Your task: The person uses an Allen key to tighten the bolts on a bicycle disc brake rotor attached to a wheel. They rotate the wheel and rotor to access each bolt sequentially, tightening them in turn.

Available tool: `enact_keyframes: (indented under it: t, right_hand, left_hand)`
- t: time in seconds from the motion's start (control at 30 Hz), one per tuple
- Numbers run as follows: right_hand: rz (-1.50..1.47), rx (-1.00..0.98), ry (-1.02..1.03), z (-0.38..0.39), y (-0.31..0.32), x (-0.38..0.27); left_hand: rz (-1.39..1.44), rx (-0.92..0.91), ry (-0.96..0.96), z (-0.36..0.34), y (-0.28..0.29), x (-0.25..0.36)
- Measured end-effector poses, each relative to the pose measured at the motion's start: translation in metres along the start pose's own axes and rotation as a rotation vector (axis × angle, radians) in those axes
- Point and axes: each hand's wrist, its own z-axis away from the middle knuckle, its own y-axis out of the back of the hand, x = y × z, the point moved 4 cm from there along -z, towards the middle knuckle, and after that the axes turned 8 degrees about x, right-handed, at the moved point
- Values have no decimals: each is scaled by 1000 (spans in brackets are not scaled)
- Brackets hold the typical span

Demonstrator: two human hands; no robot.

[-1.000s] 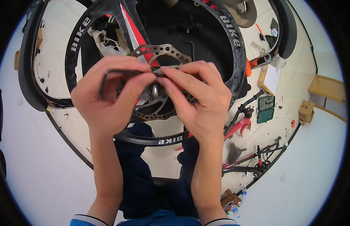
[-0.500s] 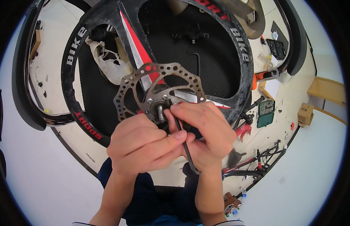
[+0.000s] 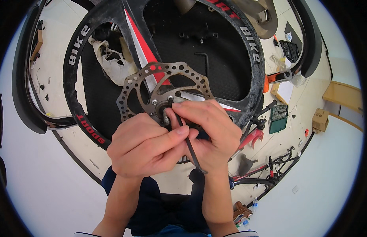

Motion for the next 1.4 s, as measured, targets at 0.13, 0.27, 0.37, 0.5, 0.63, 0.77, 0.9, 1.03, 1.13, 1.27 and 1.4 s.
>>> enact_keyframes:
  t: [0.13,0.27,0.37,0.5,0.63,0.77,0.9,1.03,1.13,1.27,1.4]
  right_hand:
    - [58,6,-20,-2,-1,-3]
    - [77,33,-84,-4,-4,-9]
    - [77,33,-100,-3,-3,-7]
    - [38,20,-35,-7,0,-11]
    - [60,24,-8,-4,-2,-13]
    - [-15,-8,-30,-10,1,-12]
    - [-88,-88,-107,-11,3,-9]
    - [0,-21,-116,-11,1,-10]
    - [-41,8,-154,-9,3,-8]
    - [-20,-10,-111,-8,5,-10]
    - [-30,-104,-77,-11,6,-10]
  left_hand:
    - [-16,-3,46,-5,-2,0]
    - [-47,-68,19,-6,2,1]
    - [-39,22,16,-1,2,-1]
    - [-28,84,33,-2,6,-2]
    - [46,147,59,1,4,-9]
    - [0,27,73,-9,5,-4]
    - [-33,-15,-12,-5,3,-2]
    - [-66,35,-1,-5,7,0]
    - [-60,51,22,-5,6,-3]
    - [-37,8,31,-7,7,-7]
    - [-37,-68,11,-9,6,-3]
